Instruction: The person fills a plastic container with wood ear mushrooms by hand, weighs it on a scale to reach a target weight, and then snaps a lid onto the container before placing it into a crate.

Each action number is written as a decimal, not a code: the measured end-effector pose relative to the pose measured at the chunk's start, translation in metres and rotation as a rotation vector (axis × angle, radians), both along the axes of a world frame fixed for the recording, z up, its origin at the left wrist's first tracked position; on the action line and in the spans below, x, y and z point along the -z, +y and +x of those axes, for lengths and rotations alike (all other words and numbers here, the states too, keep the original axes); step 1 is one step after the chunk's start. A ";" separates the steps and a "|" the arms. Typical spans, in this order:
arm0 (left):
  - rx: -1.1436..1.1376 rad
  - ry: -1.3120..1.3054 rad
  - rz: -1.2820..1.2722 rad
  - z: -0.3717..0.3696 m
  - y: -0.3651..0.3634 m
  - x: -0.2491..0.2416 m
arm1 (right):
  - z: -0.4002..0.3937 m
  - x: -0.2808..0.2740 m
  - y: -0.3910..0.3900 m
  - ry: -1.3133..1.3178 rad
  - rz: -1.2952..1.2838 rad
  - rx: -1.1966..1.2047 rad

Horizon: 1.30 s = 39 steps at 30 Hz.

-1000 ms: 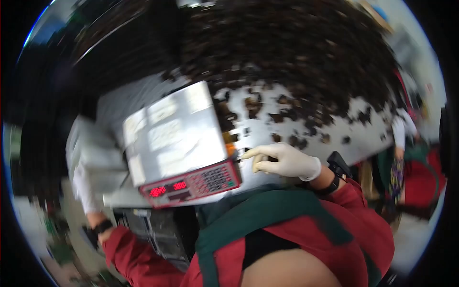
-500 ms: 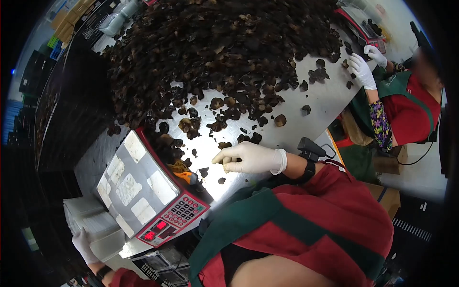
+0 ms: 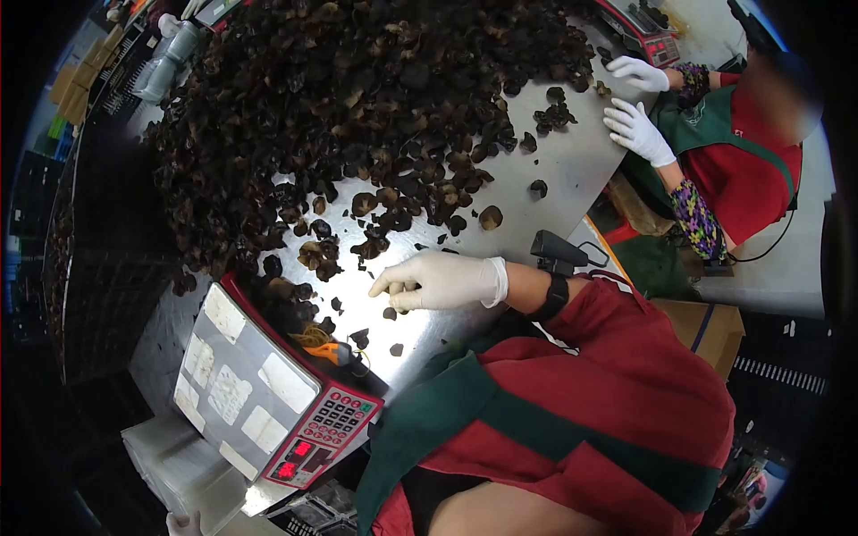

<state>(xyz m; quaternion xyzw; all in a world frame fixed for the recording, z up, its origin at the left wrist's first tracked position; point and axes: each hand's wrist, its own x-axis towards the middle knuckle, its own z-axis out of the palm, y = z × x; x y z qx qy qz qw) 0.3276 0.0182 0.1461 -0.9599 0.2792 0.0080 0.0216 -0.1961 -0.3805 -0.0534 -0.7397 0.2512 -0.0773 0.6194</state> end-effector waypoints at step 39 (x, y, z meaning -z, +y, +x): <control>0.477 0.367 -0.333 -0.250 -0.141 0.107 | -0.026 0.022 -0.095 -0.468 0.449 0.395</control>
